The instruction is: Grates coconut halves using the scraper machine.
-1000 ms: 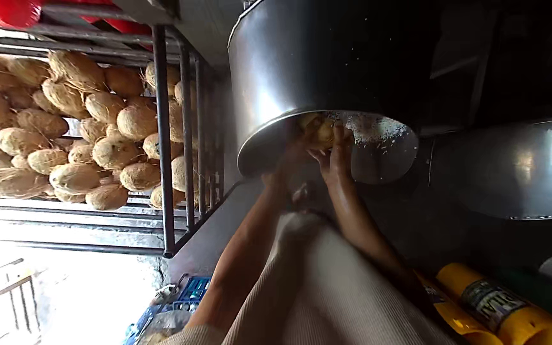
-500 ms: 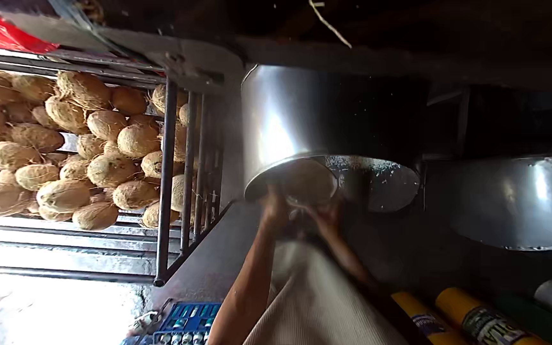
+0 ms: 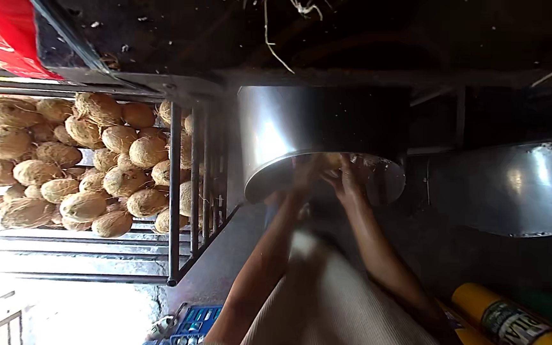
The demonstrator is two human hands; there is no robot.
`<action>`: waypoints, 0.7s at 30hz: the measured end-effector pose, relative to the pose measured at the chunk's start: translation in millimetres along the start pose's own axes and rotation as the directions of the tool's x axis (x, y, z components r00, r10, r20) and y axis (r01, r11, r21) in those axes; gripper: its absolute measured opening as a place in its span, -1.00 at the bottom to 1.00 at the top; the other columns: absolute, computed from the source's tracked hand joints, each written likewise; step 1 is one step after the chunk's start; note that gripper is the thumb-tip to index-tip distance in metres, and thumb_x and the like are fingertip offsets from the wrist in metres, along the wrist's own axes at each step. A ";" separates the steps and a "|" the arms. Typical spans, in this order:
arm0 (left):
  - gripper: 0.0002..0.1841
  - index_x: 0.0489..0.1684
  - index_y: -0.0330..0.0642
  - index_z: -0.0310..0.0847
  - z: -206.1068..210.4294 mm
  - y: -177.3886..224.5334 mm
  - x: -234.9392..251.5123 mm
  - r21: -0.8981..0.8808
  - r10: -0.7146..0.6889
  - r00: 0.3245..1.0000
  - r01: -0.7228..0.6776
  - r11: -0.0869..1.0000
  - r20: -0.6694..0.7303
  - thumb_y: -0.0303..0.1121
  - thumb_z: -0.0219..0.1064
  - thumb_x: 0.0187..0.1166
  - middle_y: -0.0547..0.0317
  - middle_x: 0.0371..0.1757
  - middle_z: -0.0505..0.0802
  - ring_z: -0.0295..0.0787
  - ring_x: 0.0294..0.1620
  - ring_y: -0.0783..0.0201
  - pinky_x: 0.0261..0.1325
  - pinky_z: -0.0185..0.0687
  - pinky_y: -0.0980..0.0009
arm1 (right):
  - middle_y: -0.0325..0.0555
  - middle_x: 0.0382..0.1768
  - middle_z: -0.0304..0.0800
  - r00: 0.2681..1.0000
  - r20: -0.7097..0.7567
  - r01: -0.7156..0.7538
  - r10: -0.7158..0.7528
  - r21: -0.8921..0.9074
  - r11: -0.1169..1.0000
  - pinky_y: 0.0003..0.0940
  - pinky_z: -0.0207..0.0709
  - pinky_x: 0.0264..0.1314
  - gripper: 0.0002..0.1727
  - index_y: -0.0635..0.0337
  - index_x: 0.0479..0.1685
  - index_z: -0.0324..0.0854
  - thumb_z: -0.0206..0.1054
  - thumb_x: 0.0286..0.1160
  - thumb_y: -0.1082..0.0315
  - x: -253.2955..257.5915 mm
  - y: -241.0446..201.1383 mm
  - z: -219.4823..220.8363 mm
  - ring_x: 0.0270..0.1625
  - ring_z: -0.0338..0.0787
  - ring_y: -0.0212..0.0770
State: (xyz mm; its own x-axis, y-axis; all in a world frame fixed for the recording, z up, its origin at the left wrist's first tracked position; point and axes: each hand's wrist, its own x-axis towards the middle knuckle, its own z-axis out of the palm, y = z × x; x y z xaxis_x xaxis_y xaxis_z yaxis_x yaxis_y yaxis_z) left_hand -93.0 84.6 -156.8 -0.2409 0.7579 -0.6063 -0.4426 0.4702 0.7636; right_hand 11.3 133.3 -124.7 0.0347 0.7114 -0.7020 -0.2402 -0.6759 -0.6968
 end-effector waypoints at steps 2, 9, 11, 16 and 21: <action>-0.39 0.61 -0.04 0.44 -21.3 -29.4 13.1 0.020 -0.049 0.998 0.048 0.999 0.043 0.15 0.16 0.73 0.03 0.38 0.74 0.70 0.31 0.14 0.35 0.65 0.09 | 0.15 0.42 0.57 0.995 0.091 0.048 -0.039 -0.104 0.993 0.24 0.81 -0.02 -0.22 -0.16 0.79 0.06 0.39 0.63 0.20 19.6 28.3 -15.5 0.17 0.80 0.22; 0.18 0.57 -0.13 0.41 -67.2 -93.1 -39.0 -0.569 -0.033 0.996 -0.021 0.822 -0.085 0.70 -0.56 0.35 -0.06 0.27 0.80 0.75 0.28 0.08 0.26 0.74 -0.05 | 0.49 0.76 0.02 0.797 0.459 0.601 -0.392 -0.541 0.589 -0.19 0.31 0.77 0.63 0.53 0.82 -0.29 0.80 -0.23 -0.19 -32.0 120.1 -84.0 0.77 0.28 0.05; 0.12 0.57 -0.31 0.34 -65.8 -81.9 -46.4 -0.333 0.091 0.991 -0.118 0.936 -0.097 0.63 -0.37 0.47 -0.02 0.26 0.78 0.74 0.26 0.21 0.28 0.74 0.13 | 0.34 0.76 0.10 0.866 0.346 0.495 -0.362 -0.481 0.724 -0.23 0.34 0.74 0.53 0.41 0.86 -0.30 0.76 -0.11 -0.07 -37.0 102.7 -52.3 0.75 0.32 -0.07; -0.33 0.55 -0.18 0.38 -17.9 -7.6 -27.8 -0.100 0.167 0.972 -0.185 0.978 -0.163 0.14 0.23 0.64 0.11 0.14 0.81 0.77 0.08 0.33 0.17 0.75 0.25 | -0.03 0.54 0.49 0.958 0.168 0.264 -0.234 -0.190 0.946 -0.01 0.74 0.25 0.07 -0.10 0.83 -0.03 0.61 0.30 0.22 -34.2 6.9 16.1 0.41 0.67 -0.07; 0.09 0.90 0.30 -0.23 13.3 -13.6 -2.8 -0.069 0.057 0.998 -0.060 0.996 -0.040 0.37 0.40 0.38 -0.02 0.65 0.51 0.65 0.42 0.00 0.28 0.71 -0.07 | 0.04 0.61 0.43 0.993 -0.019 0.110 -0.115 -0.168 0.980 0.19 0.76 0.12 -0.02 -0.18 0.84 0.00 0.56 0.45 0.09 -4.4 -1.8 -13.6 0.40 0.68 0.16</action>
State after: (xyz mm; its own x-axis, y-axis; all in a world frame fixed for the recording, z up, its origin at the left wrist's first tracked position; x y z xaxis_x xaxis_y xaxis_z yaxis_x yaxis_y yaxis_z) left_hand -74.8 82.1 -162.5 -0.2999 0.7648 -0.5703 -0.4862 0.3918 0.7811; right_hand 24.8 128.8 -122.4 0.0810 0.7806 -0.6198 -0.0685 -0.6160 -0.7847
